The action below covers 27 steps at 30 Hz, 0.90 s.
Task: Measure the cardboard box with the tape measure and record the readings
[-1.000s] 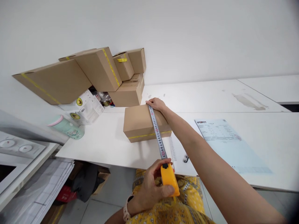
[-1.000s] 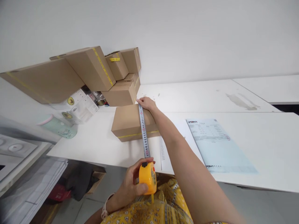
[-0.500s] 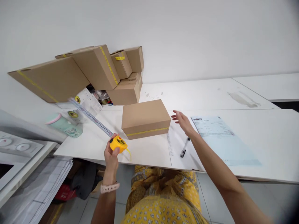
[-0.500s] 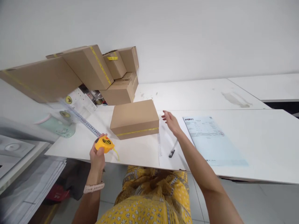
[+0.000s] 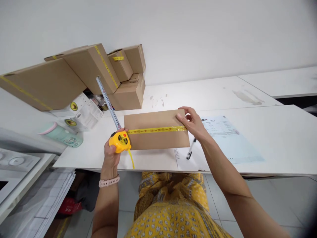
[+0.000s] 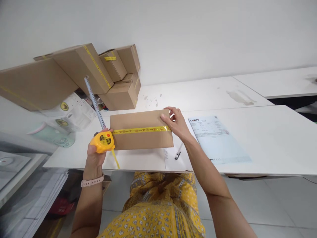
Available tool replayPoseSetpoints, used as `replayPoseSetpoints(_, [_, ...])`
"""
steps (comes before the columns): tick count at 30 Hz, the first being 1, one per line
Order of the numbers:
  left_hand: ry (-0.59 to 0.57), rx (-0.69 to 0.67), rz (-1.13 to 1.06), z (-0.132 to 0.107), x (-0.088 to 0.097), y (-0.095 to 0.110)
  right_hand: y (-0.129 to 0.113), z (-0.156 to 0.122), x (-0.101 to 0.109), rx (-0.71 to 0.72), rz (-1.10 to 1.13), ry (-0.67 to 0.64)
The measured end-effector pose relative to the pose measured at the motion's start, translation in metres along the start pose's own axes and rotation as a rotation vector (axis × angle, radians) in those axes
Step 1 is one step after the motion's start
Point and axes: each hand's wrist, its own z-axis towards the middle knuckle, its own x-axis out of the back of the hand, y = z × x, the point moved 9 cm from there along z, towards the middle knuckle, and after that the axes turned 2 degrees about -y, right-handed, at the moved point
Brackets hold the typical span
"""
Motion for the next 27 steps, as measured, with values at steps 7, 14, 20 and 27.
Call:
replayPoseSetpoints(7, [-0.002,-0.143,0.153,-0.013,-0.026,0.025,-0.004,0.004,-0.001,0.085,-0.015,0.054])
replayPoseSetpoints(14, [-0.459,-0.161,0.233,-0.099,-0.107,0.03,-0.02,0.008,-0.006,0.063,0.033,-0.112])
replayPoseSetpoints(20, [-0.632,0.09,0.207,-0.142,-0.128,-0.033,-0.031,0.016,-0.002,0.155,-0.208,-0.021])
replayPoseSetpoints(27, [-0.662,0.33,0.164,-0.172,-0.129,-0.062,-0.046,0.026,-0.018,0.355,-0.478,-0.016])
